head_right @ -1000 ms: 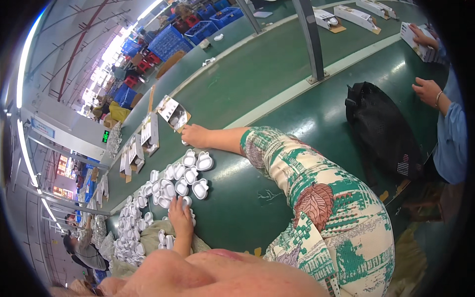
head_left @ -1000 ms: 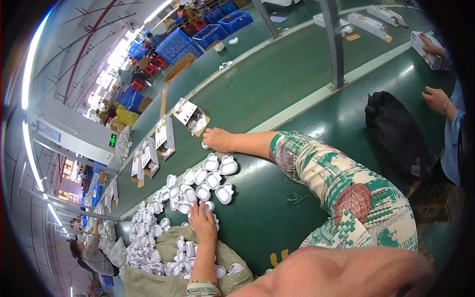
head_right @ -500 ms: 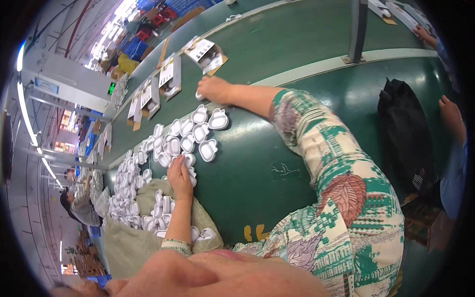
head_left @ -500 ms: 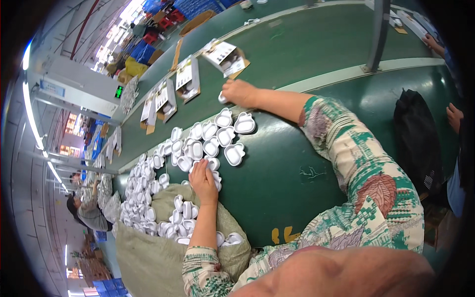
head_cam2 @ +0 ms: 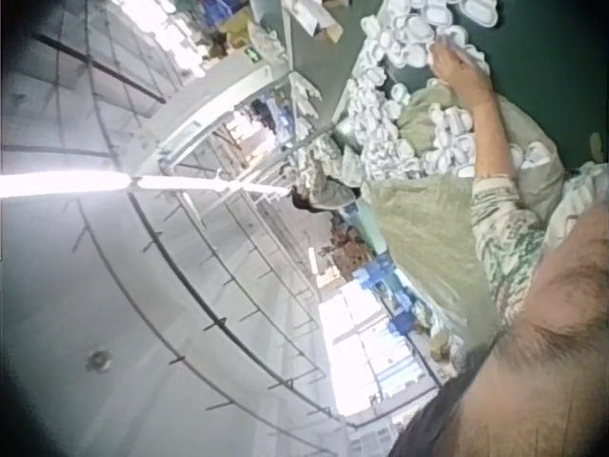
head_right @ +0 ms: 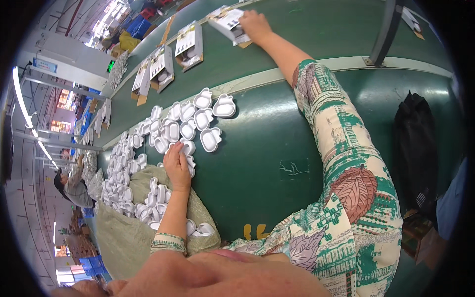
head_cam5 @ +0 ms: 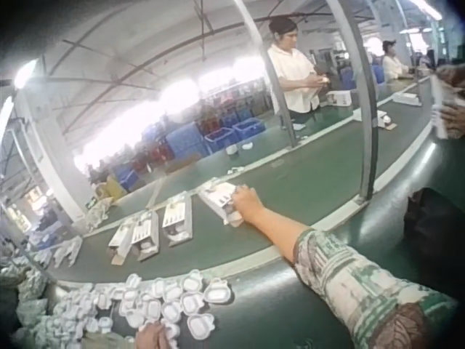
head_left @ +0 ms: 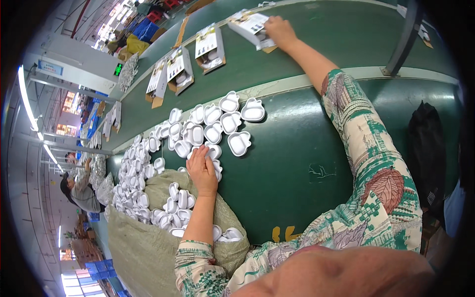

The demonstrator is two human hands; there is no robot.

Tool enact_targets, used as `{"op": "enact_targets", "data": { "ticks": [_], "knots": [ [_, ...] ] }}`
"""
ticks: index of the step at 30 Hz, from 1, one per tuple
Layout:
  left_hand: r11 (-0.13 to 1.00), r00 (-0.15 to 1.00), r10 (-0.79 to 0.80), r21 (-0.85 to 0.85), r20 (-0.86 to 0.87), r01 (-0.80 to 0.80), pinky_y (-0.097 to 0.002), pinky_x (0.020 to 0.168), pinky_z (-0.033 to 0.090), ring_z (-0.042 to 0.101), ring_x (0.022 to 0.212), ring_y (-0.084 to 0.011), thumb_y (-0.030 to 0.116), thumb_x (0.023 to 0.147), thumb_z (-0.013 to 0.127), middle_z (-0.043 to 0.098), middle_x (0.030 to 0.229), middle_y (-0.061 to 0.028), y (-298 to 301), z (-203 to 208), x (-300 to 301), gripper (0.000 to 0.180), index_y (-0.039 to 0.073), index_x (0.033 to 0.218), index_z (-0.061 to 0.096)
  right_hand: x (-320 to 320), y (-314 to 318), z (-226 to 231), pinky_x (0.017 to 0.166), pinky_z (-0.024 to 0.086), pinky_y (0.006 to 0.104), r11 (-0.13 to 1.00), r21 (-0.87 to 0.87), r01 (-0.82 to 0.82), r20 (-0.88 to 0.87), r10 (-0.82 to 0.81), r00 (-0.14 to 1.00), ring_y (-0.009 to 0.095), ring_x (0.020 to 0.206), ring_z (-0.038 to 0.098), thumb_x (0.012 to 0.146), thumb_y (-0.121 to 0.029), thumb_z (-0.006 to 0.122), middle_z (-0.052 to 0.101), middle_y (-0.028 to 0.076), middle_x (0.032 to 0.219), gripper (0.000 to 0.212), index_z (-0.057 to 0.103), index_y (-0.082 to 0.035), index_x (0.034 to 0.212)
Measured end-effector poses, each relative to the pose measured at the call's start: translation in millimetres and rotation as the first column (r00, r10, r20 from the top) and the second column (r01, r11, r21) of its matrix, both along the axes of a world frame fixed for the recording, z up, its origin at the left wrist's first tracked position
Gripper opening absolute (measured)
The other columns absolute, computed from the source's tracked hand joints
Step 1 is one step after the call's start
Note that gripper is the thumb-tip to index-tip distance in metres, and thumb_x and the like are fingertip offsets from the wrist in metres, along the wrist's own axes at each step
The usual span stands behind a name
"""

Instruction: The person packs small white plastic components by hand into cardboard boxes on an assembly line conveyor belt.

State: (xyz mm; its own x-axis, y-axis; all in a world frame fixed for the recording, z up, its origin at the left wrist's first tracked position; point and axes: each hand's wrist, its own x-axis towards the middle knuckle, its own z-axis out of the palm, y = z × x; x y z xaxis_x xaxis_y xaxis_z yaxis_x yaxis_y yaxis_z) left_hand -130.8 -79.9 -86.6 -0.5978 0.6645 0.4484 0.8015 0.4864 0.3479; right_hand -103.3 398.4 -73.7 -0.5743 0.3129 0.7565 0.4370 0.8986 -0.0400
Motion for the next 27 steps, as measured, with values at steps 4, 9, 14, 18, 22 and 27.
{"op": "enact_targets", "data": {
  "ticks": [4, 9, 14, 18, 22, 27],
  "knots": [
    [1.0, 1.0, -0.003, 0.014, -0.002, 0.003, -0.0466, 0.101, 0.026, 0.049, 0.117, -0.0281, 0.012, 0.084, 0.051, 0.061, 0.116, -0.0063, -18.6, 2.4, -12.9, 0.026, 0.01, 0.106, 0.062, -2.6, -38.6, 2.0, 0.071, 0.045, 0.0398, 0.993, 0.01, -0.119, -0.114, 0.12, 0.986, 0.026, 0.092, 0.054, 0.077, -0.014, 0.059, 0.056, 0.008, 0.091, 0.009, 0.06, -0.009, 0.084],
    [1.0, 1.0, 0.023, -0.007, -0.014, -0.024, -0.0476, 0.103, 0.025, 0.048, 0.117, -0.0273, 0.013, 0.084, 0.05, 0.061, 0.116, -0.0056, -65.9, 15.1, -14.9, 0.026, 0.011, 0.106, 0.063, 55.1, -212.8, 24.8, 0.072, 0.042, 0.0395, 0.615, -0.164, -0.771, 0.071, 0.787, 0.613, 0.029, 0.085, 0.052, 0.075, -0.024, 0.066, 0.052, 0.009, 0.082, 0.021, 0.054, -0.007, 0.08],
    [1.0, 1.0, 0.015, 0.002, -0.01, -0.015, -0.0487, 0.103, 0.025, 0.048, 0.118, -0.0269, 0.013, 0.084, 0.05, 0.06, 0.117, -0.005, -89.2, 26.9, -14.4, 0.026, 0.012, 0.107, 0.062, 68.8, -269.5, 26.5, 0.075, 0.043, 0.0357, 0.634, -0.017, -0.773, 0.288, 0.744, 0.603, 0.024, 0.088, 0.053, 0.075, -0.018, 0.057, 0.054, 0.007, 0.086, 0.012, 0.053, -0.008, 0.076],
    [0.999, 0.999, 0.033, 0.0, -0.001, -0.033, -0.0496, 0.103, 0.025, 0.048, 0.118, -0.0269, 0.013, 0.083, 0.051, 0.06, 0.118, -0.0049, -83.4, 34.8, -9.2, 0.026, 0.012, 0.107, 0.062, 55.2, -233.0, 28.8, 0.072, 0.043, 0.0358, 0.722, -0.013, -0.692, 0.226, 0.676, 0.701, 0.024, 0.089, 0.053, 0.075, -0.014, 0.054, 0.055, 0.007, 0.086, 0.008, 0.054, -0.006, 0.079],
    [0.999, 0.999, 0.044, -0.009, 0.0, -0.044, -0.0504, 0.103, 0.025, 0.048, 0.118, -0.027, 0.011, 0.082, 0.051, 0.06, 0.118, -0.0051, -57.7, 37.0, -5.1, 0.026, 0.012, 0.107, 0.062, 17.6, -157.7, 36.8, 0.072, 0.045, 0.0384, 0.83, 0.012, -0.558, 0.139, 0.551, 0.823, 0.026, 0.088, 0.053, 0.073, -0.01, 0.056, 0.056, 0.008, 0.086, 0.006, 0.056, -0.006, 0.078],
    [0.999, 0.999, 0.042, 0.001, 0.021, -0.042, -0.0496, 0.103, 0.025, 0.049, 0.118, -0.0276, 0.01, 0.082, 0.05, 0.061, 0.117, -0.0052, -35.6, 6.1, -23.3, 0.027, 0.011, 0.106, 0.062, -56.2, -77.1, 13.6, 0.072, 0.048, 0.0401, 0.963, 0.011, -0.271, 0.175, 0.265, 0.948, 0.028, 0.096, 0.055, 0.077, -0.008, 0.053, 0.06, 0.01, 0.093, 0.011, 0.061, -0.006, 0.083]
  ]
}}
